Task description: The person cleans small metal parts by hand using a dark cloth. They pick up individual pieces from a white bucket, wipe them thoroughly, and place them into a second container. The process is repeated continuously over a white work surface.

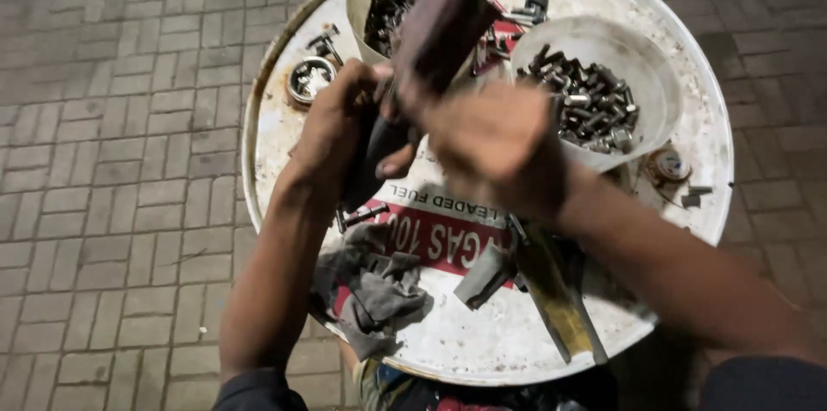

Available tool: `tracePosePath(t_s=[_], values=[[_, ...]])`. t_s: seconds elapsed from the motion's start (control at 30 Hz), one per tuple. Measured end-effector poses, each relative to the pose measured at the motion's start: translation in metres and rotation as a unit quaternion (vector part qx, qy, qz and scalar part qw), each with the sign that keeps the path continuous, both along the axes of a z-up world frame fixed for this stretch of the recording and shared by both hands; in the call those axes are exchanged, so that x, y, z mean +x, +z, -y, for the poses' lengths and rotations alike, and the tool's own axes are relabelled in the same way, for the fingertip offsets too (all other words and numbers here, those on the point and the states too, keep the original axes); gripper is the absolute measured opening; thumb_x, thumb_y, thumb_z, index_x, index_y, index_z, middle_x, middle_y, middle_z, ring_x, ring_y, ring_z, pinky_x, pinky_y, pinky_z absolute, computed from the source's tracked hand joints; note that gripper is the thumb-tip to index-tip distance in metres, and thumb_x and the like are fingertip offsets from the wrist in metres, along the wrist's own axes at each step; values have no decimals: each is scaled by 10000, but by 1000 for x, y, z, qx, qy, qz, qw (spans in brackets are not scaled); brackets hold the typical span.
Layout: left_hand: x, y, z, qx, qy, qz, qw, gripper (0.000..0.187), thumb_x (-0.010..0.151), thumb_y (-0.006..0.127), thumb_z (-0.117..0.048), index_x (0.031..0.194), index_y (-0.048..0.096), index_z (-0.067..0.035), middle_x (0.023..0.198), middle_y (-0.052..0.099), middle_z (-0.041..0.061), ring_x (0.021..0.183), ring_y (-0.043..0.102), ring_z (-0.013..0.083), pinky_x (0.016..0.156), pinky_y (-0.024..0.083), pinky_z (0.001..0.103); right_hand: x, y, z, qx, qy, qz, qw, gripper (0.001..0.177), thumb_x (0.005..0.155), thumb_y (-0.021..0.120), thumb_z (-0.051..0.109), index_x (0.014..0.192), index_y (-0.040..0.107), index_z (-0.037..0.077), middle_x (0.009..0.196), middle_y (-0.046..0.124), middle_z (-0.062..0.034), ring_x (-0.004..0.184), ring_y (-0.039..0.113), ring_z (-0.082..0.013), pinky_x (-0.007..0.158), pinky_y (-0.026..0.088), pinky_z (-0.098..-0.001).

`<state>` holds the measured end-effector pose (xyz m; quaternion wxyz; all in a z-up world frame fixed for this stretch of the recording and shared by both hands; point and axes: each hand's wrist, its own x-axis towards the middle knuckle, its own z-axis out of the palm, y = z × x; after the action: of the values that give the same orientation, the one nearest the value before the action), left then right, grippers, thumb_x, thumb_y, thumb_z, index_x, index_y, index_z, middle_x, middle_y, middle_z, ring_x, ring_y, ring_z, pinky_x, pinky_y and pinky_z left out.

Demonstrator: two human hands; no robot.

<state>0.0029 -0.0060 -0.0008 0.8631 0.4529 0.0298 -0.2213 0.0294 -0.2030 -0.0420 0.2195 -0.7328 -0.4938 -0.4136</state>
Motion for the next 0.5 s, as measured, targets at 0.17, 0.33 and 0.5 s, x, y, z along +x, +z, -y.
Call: tracePosePath(t_s=[0.17,0.33,0.5], values=[[-4,-1,-4,-31,-12,43,998,320,890,508,-294,800,565,8,650,607,204,333,437,186,288,296,262,26,12,7,44,124,-20,991,740,1176,177,364,670,615,48,623,656,-66,525,688,-219,429,518,-315],[0,-4,0,-5,18,-10,1000,249,832,540,-310,904,553,-72,613,440,28,380,362,142,282,327,244,-3,-16,0,-20,31,35,999,384,1109,553,51,1493,542,40,706,738,-46,437,561,-132,378,474,-320],[3,-5,5,104,49,97,989,246,855,480,-269,838,543,-32,587,523,160,338,454,215,284,343,291,15,41,37,55,-82,-3,995,168,1089,604,-145,1000,702,-41,740,570,-104,611,575,-260,547,450,-379]])
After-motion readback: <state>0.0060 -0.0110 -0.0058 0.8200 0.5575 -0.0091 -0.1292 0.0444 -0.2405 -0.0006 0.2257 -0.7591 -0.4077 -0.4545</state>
